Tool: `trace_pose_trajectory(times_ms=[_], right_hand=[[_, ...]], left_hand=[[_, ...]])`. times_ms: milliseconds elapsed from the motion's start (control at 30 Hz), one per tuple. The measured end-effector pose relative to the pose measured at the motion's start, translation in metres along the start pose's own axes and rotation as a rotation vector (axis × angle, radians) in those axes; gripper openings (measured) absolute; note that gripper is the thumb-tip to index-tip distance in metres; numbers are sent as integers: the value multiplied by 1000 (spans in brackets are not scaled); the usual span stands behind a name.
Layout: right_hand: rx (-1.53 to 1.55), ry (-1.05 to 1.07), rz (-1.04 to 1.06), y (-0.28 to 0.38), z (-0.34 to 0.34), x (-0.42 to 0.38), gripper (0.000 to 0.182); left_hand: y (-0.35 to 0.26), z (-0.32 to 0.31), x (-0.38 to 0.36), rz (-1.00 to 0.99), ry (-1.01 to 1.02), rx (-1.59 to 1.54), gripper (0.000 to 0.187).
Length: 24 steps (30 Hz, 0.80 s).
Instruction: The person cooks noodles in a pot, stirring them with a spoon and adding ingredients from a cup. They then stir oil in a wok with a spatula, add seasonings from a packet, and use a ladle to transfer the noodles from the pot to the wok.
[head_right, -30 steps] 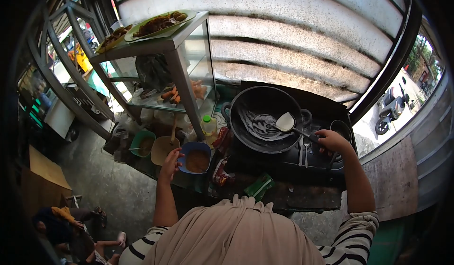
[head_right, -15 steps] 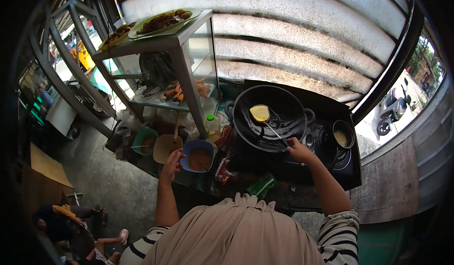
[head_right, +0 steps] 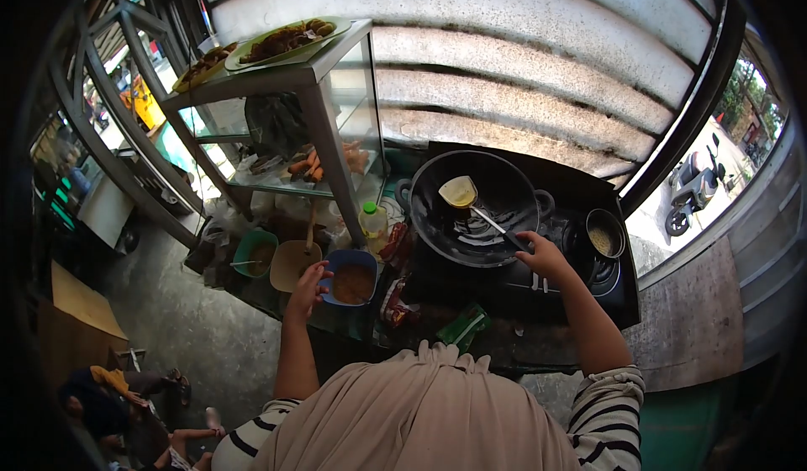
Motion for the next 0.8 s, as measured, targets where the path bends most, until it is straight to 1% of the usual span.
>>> trace_pose_trajectory(times_ms=[33, 100, 133, 200, 233, 333, 367, 400, 433, 467, 567, 600, 667, 700, 733, 800], right_hand=[[-2, -2, 1, 3, 6, -3, 51], [48, 156, -132, 6, 18, -15, 52], [46, 156, -130, 5, 25, -21, 52], [82, 196, 25, 5, 38, -33, 53], [22, 256, -20, 14, 51, -42, 53], [-60, 313, 13, -1, 85, -55, 51], [-60, 313, 14, -5, 98, -58, 51], [-156, 307, 21, -7, 112, -60, 49], [-253, 299, 28, -1, 123, -63, 48], [-250, 299, 26, 8, 132, -67, 48], [-440, 119, -111, 40, 144, -69, 47], [-437, 119, -115, 41, 140, -67, 47], [-594, -50, -24, 43, 134, -56, 44], [-616, -41, -70, 41, 131, -50, 41], [-615, -43, -69, 42, 128, -45, 41], [-655, 36, -134, 41, 120, -36, 41]], left_hand=[[0, 0, 0, 6, -1, 6, 35], [-2, -1, -2, 5, -3, 1, 35], [-3, -1, -3, 8, -6, -3, 35], [-2, 1, -3, 8, -7, -10, 35], [0, 3, -4, 10, -7, -15, 35], [8, 9, -3, 12, -5, -30, 35], [10, 11, -4, 11, -6, -30, 35], [11, 13, -5, 23, -12, -25, 35], [12, 14, -6, 35, -18, -20, 35], [12, 14, -6, 36, -16, -18, 35], [11, 12, -7, 48, -25, -19, 35], [10, 10, -7, 37, -17, -18, 35], [8, 5, -7, 25, -7, -14, 35], [5, 2, -7, 26, 1, -3, 36], [3, -1, -7, 26, 8, 8, 36], [2, -2, -8, 23, 9, 20, 36]])
Point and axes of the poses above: each hand's wrist, its own x-axis towards the middle knuckle, its own z-axis out of the back of the hand, y = z × x, the point moved 4 cm from there along x, towards the middle knuckle, and after that the axes turned 2 degrees about y, right-handed, at the moved point
